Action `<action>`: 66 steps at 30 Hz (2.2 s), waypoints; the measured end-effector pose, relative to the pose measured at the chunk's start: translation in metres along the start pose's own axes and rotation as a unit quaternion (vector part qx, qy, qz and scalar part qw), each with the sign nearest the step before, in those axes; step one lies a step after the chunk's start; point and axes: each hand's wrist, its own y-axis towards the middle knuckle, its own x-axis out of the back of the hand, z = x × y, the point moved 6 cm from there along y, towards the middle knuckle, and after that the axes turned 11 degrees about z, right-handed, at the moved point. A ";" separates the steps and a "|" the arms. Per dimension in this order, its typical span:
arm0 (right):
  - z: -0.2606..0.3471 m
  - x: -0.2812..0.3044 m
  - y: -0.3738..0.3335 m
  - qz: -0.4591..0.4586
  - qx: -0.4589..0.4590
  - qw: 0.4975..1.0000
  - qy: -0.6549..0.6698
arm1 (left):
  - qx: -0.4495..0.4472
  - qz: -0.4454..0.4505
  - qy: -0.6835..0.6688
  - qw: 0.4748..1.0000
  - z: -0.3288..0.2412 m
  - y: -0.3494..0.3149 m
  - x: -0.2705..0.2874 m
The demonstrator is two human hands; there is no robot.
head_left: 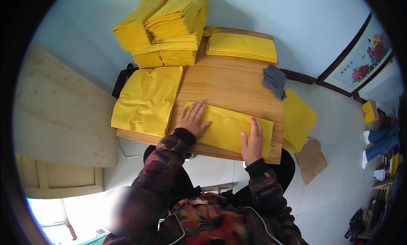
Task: The person folds yellow padded envelopes on a wooden table. They pick up an envelope, fold it in half, and place it on a growing stack. The person repeats this process with several envelopes.
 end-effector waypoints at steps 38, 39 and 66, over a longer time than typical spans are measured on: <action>-0.182 0.086 -0.056 -0.132 -0.253 0.940 0.187 | 0.058 -0.008 -0.080 0.995 -0.062 0.002 -0.029; -0.182 0.090 -0.055 -0.128 -0.234 0.946 0.184 | 0.058 -0.010 -0.079 0.995 -0.062 0.004 -0.029; -0.186 0.142 -0.171 -0.156 -0.302 0.940 -0.023 | 0.183 -0.049 -0.233 0.954 -0.007 -0.011 -0.012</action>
